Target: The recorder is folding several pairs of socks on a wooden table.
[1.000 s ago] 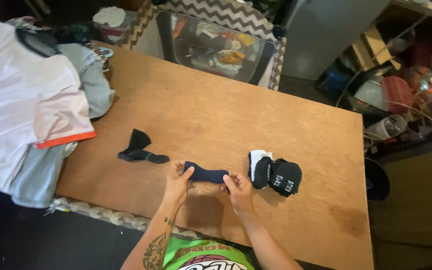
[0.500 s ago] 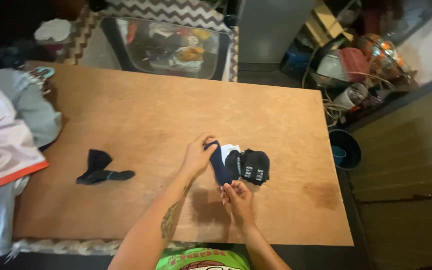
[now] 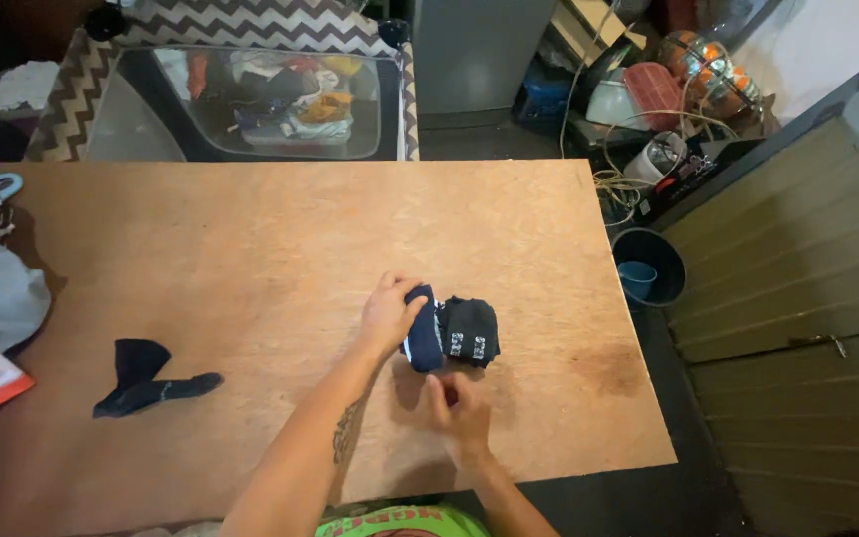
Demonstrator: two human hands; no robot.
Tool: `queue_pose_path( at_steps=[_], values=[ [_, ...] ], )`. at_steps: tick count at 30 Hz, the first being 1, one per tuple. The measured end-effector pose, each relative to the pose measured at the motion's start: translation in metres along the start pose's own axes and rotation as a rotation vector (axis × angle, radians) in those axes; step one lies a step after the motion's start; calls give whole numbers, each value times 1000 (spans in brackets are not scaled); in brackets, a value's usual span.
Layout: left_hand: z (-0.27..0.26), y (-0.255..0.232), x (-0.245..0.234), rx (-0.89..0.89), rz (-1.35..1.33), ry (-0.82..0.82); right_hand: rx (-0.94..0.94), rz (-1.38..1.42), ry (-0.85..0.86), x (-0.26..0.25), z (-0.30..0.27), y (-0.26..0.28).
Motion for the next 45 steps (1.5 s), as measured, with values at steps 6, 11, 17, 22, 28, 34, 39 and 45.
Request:
queue_pose_path(
  at_steps=[6,11,17,22,28,34,39,45],
  values=[
    [1,29,23,-56,-203,-52,-708,-165,36,17,33,113],
    [-11,74,2,-240,-180,-193,-699,-470,160,57,59,77],
    [-57,115,-99,-552,-54,-316,-649,-649,298,74,58,57],
    [-111,162,-170,-357,347,-586,-585,-770,319,83,59,58],
    [-177,200,-226,-429,597,-532,-617,-809,296,83,60,46],
    [-209,215,-229,-420,648,-280,-537,-750,345,81,70,41],
    [-211,214,-200,-292,188,-415,-593,-630,220,81,70,57],
    [-195,150,-144,-416,-436,-88,-284,-119,350,117,46,63]
  ],
)
Point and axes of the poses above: each hand's wrist, its own z-axis towards the middle knuckle, its own x-axis out of the palm, y = z × x, the point moved 3 cm from there along z, towards the middle knuckle, and after that the axes turned 12 degrees about z, right-handed, at the moved point
